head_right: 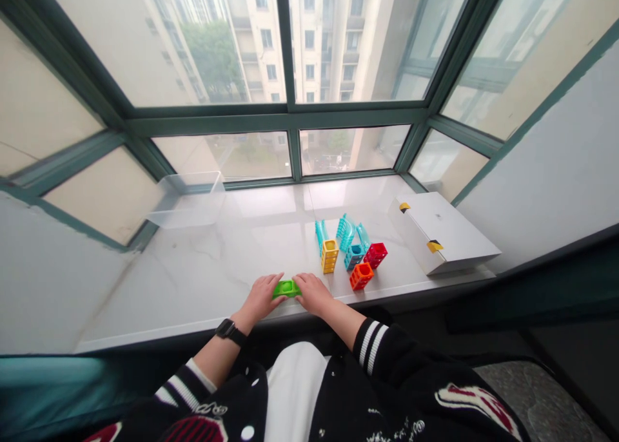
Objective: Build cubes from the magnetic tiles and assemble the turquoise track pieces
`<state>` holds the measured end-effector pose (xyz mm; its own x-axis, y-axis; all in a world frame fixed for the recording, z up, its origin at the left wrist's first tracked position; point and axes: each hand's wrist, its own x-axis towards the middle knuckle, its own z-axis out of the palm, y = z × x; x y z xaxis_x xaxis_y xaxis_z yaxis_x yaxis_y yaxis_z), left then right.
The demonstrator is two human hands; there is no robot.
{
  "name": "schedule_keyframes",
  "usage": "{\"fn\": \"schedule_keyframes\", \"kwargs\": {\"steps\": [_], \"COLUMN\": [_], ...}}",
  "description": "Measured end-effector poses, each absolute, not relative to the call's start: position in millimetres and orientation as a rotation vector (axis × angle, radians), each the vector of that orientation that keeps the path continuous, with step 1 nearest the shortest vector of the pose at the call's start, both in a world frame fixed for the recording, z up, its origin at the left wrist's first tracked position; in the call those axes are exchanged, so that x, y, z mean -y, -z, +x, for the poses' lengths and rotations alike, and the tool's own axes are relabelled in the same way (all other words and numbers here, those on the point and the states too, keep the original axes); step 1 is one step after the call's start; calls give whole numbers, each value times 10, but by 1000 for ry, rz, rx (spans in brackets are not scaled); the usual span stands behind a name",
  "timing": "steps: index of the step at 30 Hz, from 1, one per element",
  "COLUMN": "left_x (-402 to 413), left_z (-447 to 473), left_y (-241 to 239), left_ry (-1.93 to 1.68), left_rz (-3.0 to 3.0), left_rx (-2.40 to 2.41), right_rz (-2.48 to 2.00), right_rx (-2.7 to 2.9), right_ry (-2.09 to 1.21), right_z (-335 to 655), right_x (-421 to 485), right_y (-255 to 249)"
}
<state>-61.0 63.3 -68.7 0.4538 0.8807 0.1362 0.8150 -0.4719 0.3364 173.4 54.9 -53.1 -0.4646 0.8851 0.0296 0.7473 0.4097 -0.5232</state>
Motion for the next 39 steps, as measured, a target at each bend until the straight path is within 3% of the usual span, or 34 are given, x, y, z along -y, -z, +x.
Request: {"fn": "schedule_keyframes", "kwargs": {"steps": [12, 39], "left_x": [-483, -680], "left_z": [-844, -724], "left_y": [815, 676], "left_ry": [-534, -149], "left_rz": [2407, 2257], "left_rx": [-1423, -2034], "right_rz": [-1367, -1777], "right_rx": [2369, 2401], "right_ry": [-649, -385], "right_z": [1699, 1658], "right_x": [-610, -462], "right_y": [671, 542]}}
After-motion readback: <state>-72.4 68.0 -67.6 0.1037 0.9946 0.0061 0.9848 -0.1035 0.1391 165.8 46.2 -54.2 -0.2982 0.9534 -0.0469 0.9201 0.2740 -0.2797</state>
